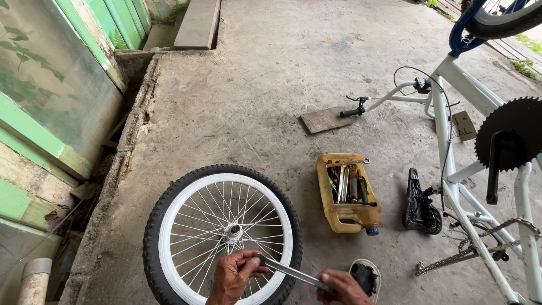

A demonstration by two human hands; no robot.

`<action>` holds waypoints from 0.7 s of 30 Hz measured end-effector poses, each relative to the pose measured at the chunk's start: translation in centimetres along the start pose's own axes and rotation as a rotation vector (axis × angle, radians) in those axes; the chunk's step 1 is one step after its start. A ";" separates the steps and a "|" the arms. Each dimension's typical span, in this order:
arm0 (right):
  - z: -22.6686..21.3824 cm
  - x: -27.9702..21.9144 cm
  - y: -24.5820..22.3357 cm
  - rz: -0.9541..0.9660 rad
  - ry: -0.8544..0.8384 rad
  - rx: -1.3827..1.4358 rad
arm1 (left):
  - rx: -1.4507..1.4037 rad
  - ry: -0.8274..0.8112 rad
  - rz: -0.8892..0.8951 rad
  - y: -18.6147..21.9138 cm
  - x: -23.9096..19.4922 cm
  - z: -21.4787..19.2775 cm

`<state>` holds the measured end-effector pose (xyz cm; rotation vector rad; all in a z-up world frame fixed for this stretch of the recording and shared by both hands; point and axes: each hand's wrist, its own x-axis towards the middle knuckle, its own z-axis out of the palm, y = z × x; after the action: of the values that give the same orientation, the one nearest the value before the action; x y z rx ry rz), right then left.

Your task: The person uses tire levers to pry a bicycle tire off the rim, then removes the tire by hand. The person also uses a wrench to loosen the axle nuts on the wheel hub.

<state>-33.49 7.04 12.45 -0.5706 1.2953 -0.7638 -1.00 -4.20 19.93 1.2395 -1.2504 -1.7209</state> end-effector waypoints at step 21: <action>3.2 1.7 3.8 -0.002 -0.459 0.032 | 0.690 -0.354 0.346 -0.9 0.0 -0.9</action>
<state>-29.50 7.99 9.17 -0.6749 0.8572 -0.6082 -0.18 -4.20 19.00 0.9936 -2.2516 -1.3214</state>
